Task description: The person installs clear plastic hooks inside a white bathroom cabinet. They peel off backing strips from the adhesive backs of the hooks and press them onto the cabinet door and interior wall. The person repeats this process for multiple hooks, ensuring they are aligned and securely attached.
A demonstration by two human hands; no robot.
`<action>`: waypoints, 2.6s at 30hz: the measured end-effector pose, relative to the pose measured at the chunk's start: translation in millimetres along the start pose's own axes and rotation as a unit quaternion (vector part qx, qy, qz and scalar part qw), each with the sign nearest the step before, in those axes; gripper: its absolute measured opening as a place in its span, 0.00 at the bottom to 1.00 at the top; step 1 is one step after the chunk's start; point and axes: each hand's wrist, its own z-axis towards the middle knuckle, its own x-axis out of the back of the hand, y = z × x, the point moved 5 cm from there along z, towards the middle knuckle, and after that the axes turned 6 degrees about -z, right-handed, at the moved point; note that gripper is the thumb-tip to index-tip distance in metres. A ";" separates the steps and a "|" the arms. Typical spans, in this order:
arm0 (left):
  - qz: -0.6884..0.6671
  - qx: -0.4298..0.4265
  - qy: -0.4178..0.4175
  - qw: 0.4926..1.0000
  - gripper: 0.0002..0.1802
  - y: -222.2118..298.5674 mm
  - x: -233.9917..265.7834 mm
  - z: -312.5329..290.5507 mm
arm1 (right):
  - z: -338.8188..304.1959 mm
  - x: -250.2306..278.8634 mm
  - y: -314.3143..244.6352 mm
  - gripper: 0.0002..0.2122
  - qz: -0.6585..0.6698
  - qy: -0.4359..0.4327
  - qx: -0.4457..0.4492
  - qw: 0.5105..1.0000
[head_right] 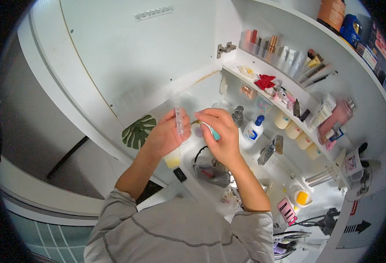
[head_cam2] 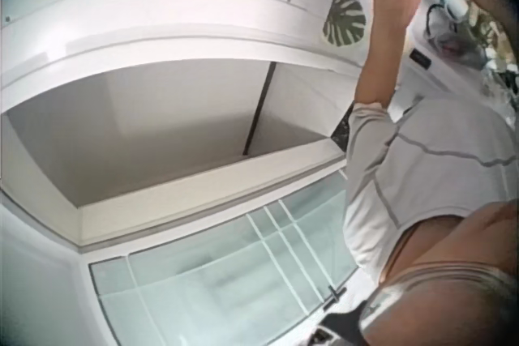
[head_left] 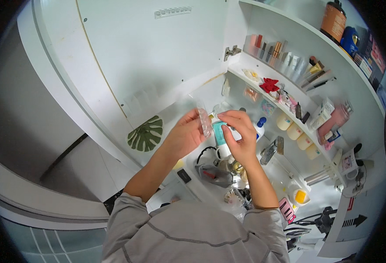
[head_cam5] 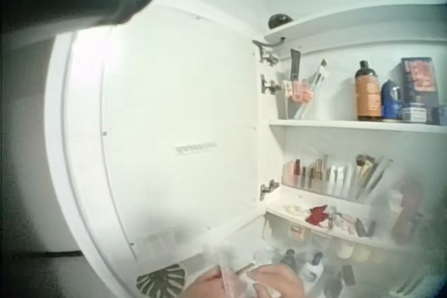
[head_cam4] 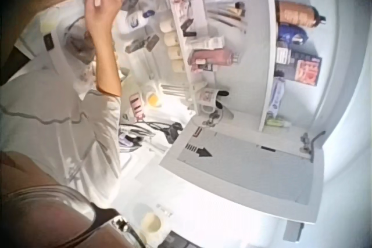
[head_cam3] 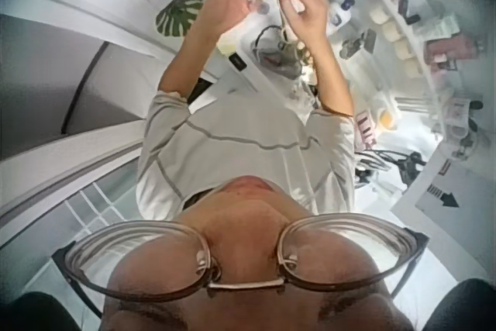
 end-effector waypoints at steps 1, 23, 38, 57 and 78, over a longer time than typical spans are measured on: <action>-0.043 0.041 -0.011 0.998 0.06 -5.9 2.8 0.2 | 3.9 -1.5 2.2 0.15 0.006 0.002 0.018 1.000; -0.076 0.061 -0.106 0.990 0.22 -29.2 5.4 36.5 | 19.7 -10.3 65.0 0.07 0.246 -0.101 -0.204 0.942; 0.193 0.026 -0.027 0.980 0.09 -12.1 30.8 25.2 | 12.2 -32.7 29.1 0.06 0.325 -0.133 -0.198 0.915; 0.861 -0.292 -0.069 0.411 0.08 33.9 -59.8 -5.3 | 17.7 -7.9 16.5 0.06 -0.084 -0.233 0.037 0.968; 0.907 -0.239 -0.052 0.344 0.08 83.9 -134.7 13.6 | 75.4 19.5 3.3 0.06 -0.019 -0.056 0.116 0.991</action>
